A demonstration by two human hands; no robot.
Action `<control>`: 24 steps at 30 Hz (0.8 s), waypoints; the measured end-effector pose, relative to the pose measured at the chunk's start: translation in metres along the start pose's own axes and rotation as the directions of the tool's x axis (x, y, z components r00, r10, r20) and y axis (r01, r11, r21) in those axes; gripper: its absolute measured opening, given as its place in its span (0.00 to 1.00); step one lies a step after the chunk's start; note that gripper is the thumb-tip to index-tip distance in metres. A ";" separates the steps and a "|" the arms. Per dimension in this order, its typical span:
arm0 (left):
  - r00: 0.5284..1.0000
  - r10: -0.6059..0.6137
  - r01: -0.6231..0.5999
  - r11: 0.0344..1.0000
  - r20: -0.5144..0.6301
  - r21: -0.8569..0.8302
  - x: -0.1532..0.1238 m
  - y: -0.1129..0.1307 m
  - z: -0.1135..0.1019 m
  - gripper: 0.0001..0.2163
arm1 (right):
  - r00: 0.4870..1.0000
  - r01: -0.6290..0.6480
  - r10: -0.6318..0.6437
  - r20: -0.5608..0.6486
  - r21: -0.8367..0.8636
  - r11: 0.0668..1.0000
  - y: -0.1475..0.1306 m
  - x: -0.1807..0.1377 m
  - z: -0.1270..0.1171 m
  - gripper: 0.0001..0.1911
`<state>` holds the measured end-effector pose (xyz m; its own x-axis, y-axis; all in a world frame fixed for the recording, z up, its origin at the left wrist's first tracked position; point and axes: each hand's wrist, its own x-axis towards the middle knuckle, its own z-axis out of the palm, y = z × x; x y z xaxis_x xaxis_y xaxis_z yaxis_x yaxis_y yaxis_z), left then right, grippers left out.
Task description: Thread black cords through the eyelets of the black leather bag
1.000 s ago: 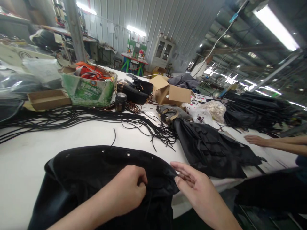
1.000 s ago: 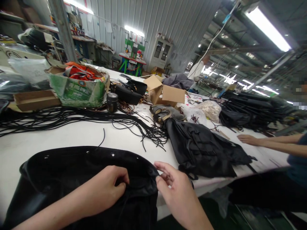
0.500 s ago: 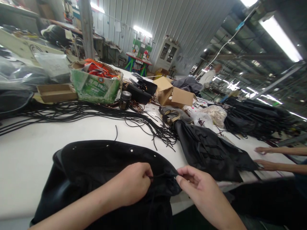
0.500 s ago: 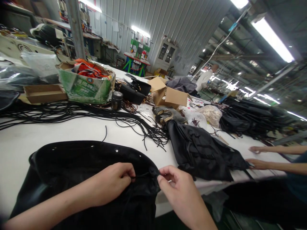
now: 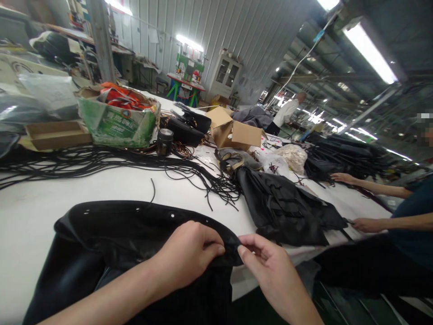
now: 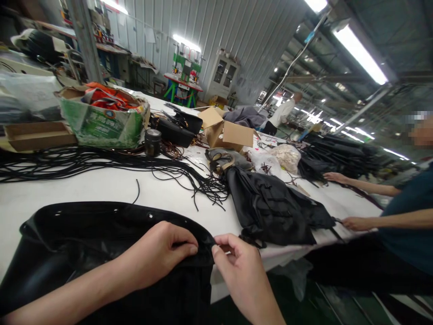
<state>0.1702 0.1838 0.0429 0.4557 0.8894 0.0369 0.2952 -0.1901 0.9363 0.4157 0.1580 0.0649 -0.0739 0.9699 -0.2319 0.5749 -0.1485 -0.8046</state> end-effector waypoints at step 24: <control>1.000 0.005 0.000 0.976 -0.021 0.217 0.003 0.018 0.009 0.13 | 0.998 0.064 -0.064 -0.025 0.000 0.998 0.012 -0.005 0.002 0.29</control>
<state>0.1843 0.1795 0.0563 0.4391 0.8971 0.0491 0.4699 -0.2759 0.8385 0.4216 0.1508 0.0550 -0.0900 0.9819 -0.1665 0.5693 -0.0865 -0.8176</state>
